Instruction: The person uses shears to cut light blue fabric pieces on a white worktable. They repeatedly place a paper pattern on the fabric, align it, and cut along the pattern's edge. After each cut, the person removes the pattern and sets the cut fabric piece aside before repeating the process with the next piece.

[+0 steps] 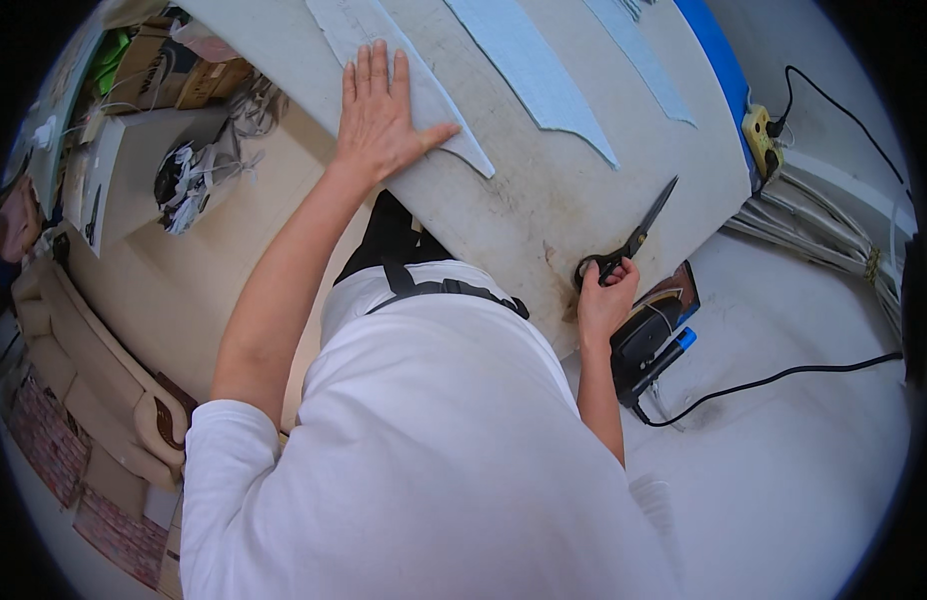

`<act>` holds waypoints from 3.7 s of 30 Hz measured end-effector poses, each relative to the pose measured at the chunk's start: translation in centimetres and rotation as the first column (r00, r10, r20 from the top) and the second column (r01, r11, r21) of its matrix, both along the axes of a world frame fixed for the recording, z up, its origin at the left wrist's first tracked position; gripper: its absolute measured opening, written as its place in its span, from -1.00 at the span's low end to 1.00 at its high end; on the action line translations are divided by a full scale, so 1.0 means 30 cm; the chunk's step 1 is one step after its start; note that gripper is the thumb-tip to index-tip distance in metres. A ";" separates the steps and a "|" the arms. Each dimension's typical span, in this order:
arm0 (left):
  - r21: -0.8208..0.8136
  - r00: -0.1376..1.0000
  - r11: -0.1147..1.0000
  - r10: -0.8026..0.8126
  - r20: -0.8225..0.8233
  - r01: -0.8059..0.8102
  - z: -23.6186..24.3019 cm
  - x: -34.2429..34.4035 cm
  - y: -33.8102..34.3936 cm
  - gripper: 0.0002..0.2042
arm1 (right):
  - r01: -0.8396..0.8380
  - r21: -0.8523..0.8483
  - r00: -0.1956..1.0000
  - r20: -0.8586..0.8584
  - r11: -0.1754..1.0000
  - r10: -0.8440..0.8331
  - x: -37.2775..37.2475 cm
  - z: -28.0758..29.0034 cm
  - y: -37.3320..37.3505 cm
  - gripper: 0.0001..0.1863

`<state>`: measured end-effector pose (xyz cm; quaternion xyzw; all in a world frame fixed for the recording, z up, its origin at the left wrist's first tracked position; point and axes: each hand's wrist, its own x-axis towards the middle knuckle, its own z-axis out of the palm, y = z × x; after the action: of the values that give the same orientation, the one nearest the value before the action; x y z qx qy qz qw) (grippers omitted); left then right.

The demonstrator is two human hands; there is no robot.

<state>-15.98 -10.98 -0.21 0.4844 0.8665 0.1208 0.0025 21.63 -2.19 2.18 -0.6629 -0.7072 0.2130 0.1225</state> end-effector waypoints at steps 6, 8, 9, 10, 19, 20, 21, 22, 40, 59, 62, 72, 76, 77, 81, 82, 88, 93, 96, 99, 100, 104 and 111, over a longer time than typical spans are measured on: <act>-0.010 1.000 1.000 -0.011 0.009 0.011 0.020 0.092 -0.036 -0.24 | 0.286 -0.357 0.682 -0.577 0.889 -0.451 0.113 -0.057 -0.029 -0.69; 0.002 0.999 1.000 -0.019 0.031 0.019 0.014 0.153 -0.051 -0.30 | 0.097 -0.660 0.646 -0.527 0.745 -0.551 0.094 0.060 -0.010 -0.74; 0.010 0.999 1.000 -0.030 0.044 0.029 0.010 0.174 -0.048 -0.33 | 0.001 -0.775 0.634 -0.488 0.632 -0.600 0.093 0.109 -0.009 -0.73; 0.022 0.999 1.000 -0.019 0.049 0.018 0.006 0.187 -0.043 -0.33 | 0.010 -0.776 0.695 -0.448 0.630 -0.563 0.083 0.124 -0.034 -0.65; 0.075 0.997 0.997 0.013 0.071 -0.019 -0.042 0.209 -0.035 -0.28 | -0.454 -0.853 0.889 -0.453 0.257 0.067 0.039 0.188 -0.052 -0.75; 0.072 0.997 0.997 0.013 0.070 -0.018 -0.041 0.210 -0.034 -0.28 | -0.451 -0.860 0.892 -0.440 0.241 0.098 0.042 0.187 -0.046 -0.74; 0.069 0.998 0.997 0.012 0.069 -0.017 -0.041 0.210 -0.033 -0.27 | -0.447 -0.866 0.895 -0.434 0.223 0.107 0.044 0.185 -0.037 -0.71; 0.070 0.998 0.997 0.011 0.065 -0.016 -0.043 0.210 -0.034 -0.26 | -0.443 -0.873 0.896 -0.428 0.206 0.117 0.046 0.184 -0.026 -0.69; 0.081 0.999 0.997 0.010 0.051 -0.014 -0.054 0.206 -0.037 -0.21 | -0.421 -0.866 0.869 -0.299 0.270 0.394 -0.057 0.115 0.057 -0.56; 0.043 0.999 0.999 0.015 0.050 -0.017 -0.054 0.208 -0.035 -0.26 | -0.428 -0.842 0.873 -0.292 0.328 0.391 -0.072 0.108 0.037 -0.54; 0.039 0.999 0.999 0.017 0.047 -0.019 -0.053 0.209 -0.033 -0.27 | -0.444 -0.831 0.862 -0.295 0.335 0.411 -0.070 0.104 0.039 -0.53; 0.037 0.999 0.999 0.021 0.049 -0.023 -0.040 0.210 -0.032 -0.28 | -0.456 -0.830 0.848 -0.295 0.322 0.441 -0.063 0.092 0.059 -0.53; 0.042 0.999 0.999 0.018 0.049 -0.020 -0.040 0.209 -0.033 -0.28 | -0.384 -0.878 0.880 -0.254 0.285 0.401 -0.102 0.128 0.071 -0.55; 0.040 0.999 0.999 0.019 0.049 -0.021 -0.039 0.209 -0.032 -0.28 | -0.380 -0.879 0.877 -0.244 0.288 0.414 -0.108 0.126 0.073 -0.55; 0.045 0.998 0.999 0.019 0.052 -0.021 -0.036 0.210 -0.032 -0.28 | -0.422 -0.857 0.862 -0.278 0.296 0.424 -0.110 0.081 0.070 -0.49; 0.048 0.998 0.999 0.020 0.055 -0.022 -0.038 0.210 -0.032 -0.28 | -0.420 -0.859 0.862 -0.277 0.293 0.425 -0.117 0.087 0.069 -0.47; 0.033 0.998 0.999 0.020 0.052 -0.022 -0.035 0.210 -0.031 -0.28 | -0.448 -0.847 0.859 -0.319 0.285 0.401 -0.116 0.088 0.066 -0.41; 0.035 0.998 0.999 0.020 0.052 -0.022 -0.034 0.211 -0.030 -0.29 | -0.459 -0.844 0.853 -0.331 0.278 0.404 -0.119 0.088 0.065 -0.45; 0.018 0.998 1.000 0.019 0.053 -0.020 -0.029 0.208 -0.029 -0.29 | -0.438 -0.860 0.865 -0.324 0.263 0.383 -0.129 0.096 0.075 -0.46; 0.039 0.998 0.999 0.015 0.053 -0.017 -0.037 0.209 -0.033 -0.28 | -0.437 -0.865 0.872 -0.339 0.248 0.354 -0.150 0.108 0.081 -0.43; 0.039 0.998 0.999 0.014 0.056 -0.016 -0.036 0.209 -0.032 -0.28 | -0.451 -0.858 0.868 -0.358 0.245 0.344 -0.160 0.092 0.084 -0.42; 0.047 0.997 0.999 0.014 0.071 -0.017 -0.040 0.209 -0.033 -0.28 | -0.452 -0.855 0.863 -0.346 0.255 0.369 -0.200 0.113 0.080 -0.36; 0.037 0.997 0.999 0.016 0.077 -0.019 -0.034 0.209 -0.032 -0.28 | -0.487 -0.848 0.849 -0.403 0.208 0.342 -0.177 0.094 0.076 -0.37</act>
<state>-9.70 -11.93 -1.24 0.4718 0.8675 0.1555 0.0254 16.32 0.08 5.00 -0.3805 -0.5962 0.6425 -0.2948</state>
